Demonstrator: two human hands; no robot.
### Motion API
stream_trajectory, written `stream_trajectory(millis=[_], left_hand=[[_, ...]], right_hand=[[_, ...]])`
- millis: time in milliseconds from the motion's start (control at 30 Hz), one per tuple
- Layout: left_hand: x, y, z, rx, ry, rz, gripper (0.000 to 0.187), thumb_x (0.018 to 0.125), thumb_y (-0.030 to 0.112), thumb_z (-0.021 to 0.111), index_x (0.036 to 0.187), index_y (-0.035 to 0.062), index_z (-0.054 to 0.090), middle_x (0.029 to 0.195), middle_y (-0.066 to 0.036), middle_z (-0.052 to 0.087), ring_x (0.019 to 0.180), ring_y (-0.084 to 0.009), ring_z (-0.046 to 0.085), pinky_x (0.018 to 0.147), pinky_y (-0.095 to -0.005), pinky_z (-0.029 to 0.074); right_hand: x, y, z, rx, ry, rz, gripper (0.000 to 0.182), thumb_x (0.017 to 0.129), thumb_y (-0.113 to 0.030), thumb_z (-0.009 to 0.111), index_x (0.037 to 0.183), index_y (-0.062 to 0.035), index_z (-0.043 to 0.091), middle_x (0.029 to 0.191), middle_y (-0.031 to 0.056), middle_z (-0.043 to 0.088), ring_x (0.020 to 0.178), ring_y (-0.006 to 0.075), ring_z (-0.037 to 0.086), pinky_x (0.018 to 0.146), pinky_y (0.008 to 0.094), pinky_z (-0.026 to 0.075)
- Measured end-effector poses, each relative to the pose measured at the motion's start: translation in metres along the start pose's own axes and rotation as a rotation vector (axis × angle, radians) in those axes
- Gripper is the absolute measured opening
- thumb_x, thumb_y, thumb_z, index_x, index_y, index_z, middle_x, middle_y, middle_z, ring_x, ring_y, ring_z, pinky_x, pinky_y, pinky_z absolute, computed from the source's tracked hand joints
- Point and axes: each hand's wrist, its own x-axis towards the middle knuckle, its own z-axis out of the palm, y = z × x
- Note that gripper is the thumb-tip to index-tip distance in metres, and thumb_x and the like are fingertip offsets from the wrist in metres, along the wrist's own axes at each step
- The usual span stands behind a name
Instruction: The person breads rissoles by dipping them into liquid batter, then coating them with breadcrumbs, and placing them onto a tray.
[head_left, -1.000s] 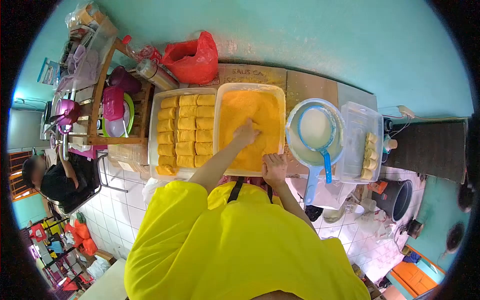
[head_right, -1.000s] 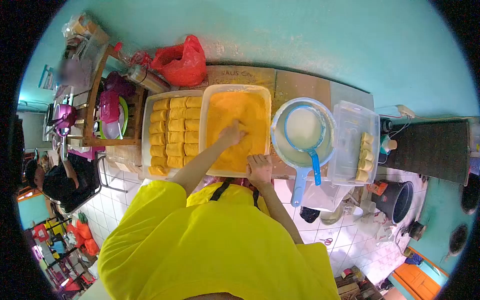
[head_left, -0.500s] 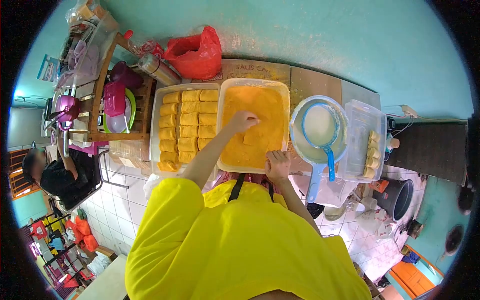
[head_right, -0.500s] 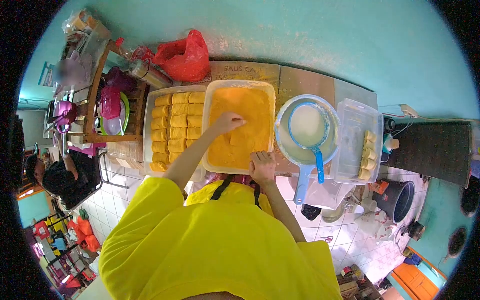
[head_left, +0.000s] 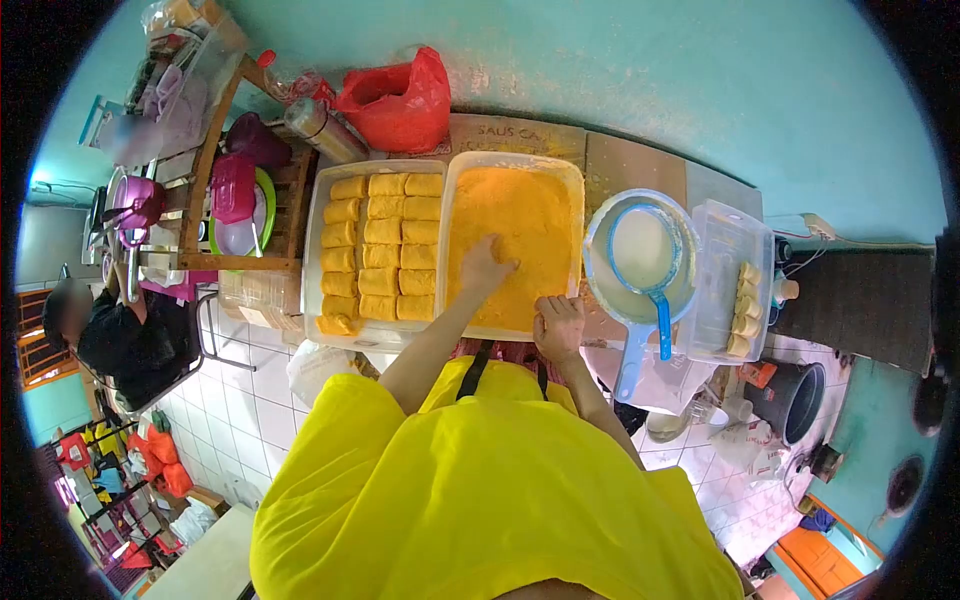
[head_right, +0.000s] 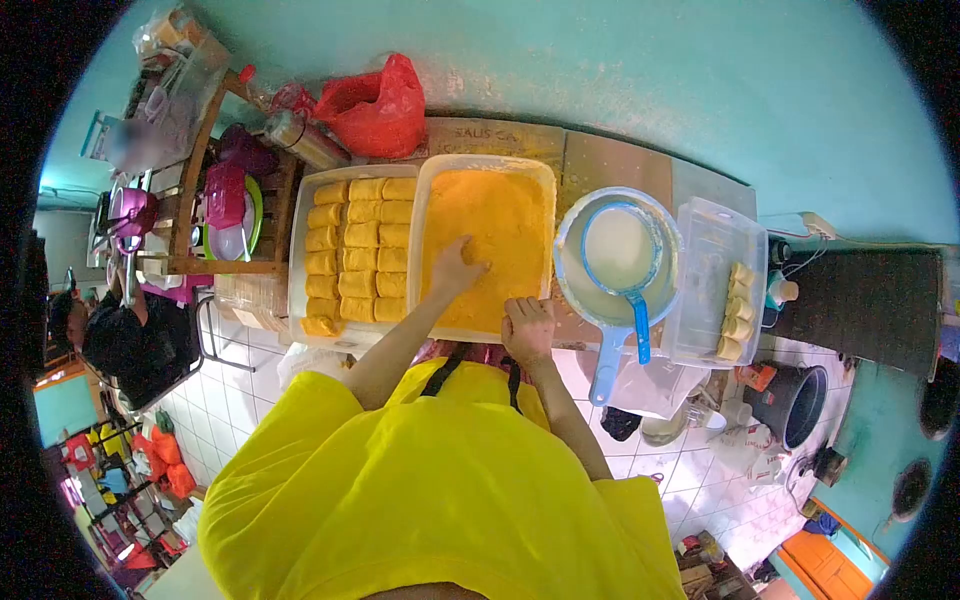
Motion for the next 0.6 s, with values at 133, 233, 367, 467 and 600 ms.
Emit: stream_trajectory(millis=[133, 233, 367, 467, 600], left_hand=[[0.01, -0.009, -0.001, -0.167, -0.344, 0.039, 0.057, 0.062, 0.026, 0.078, 0.113, 0.0076, 0.06, 0.108, -0.015, 0.061, 0.104, -0.0296, 0.056, 0.09, -0.0389, 0.044], [0.006, -0.016, -0.007, -0.231, -0.304, 0.253, 0.056, 0.06, 0.024, 0.078, 0.111, 0.0092, 0.061, 0.11, -0.014, 0.061, 0.105, -0.0315, 0.056, 0.091, -0.0391, 0.044], [-0.007, -0.007, -0.018, -0.06, -0.205, 0.452, 0.055, 0.063, 0.017, 0.077, 0.115, 0.0092, 0.058, 0.108, -0.011, 0.062, 0.1, -0.0278, 0.058, 0.088, -0.0347, 0.045], [-0.011, 0.003, -0.023, -0.238, -0.185, 0.405, 0.048, 0.069, 0.011, 0.074, 0.115, 0.0104, 0.059, 0.101, -0.009, 0.063, 0.091, -0.0239, 0.061, 0.083, -0.0322, 0.047], [-0.028, 0.008, -0.063, -0.546, -0.056, 0.09, 0.04, 0.077, 0.009, 0.07, 0.116, 0.0099, 0.058, 0.093, -0.003, 0.061, 0.085, -0.0129, 0.06, 0.075, -0.025, 0.048]], right_hand=[[-0.001, 0.001, 0.003, 0.001, 0.031, -0.017, 0.011, 0.066, -0.008, 0.059, 0.077, -0.0069, 0.055, 0.07, 0.008, 0.055, 0.071, 0.0251, 0.055, 0.069, 0.0391, 0.038], [-0.002, 0.001, 0.004, -0.001, 0.024, -0.009, 0.011, 0.066, -0.008, 0.059, 0.077, -0.0073, 0.055, 0.07, 0.0078, 0.055, 0.071, 0.025, 0.055, 0.07, 0.0389, 0.037], [-0.002, 0.001, 0.004, -0.016, 0.011, -0.005, 0.011, 0.067, -0.006, 0.058, 0.077, -0.0072, 0.055, 0.071, 0.008, 0.056, 0.07, 0.0257, 0.055, 0.07, 0.0387, 0.037], [-0.003, 0.002, 0.004, -0.014, 0.006, -0.007, 0.012, 0.068, -0.007, 0.058, 0.079, -0.0076, 0.055, 0.072, 0.0077, 0.056, 0.073, 0.0253, 0.055, 0.072, 0.0394, 0.037], [-0.005, 0.005, 0.01, -0.053, -0.037, -0.023, 0.012, 0.069, -0.008, 0.058, 0.081, -0.0078, 0.056, 0.073, 0.0077, 0.057, 0.077, 0.0253, 0.056, 0.074, 0.0394, 0.037]])
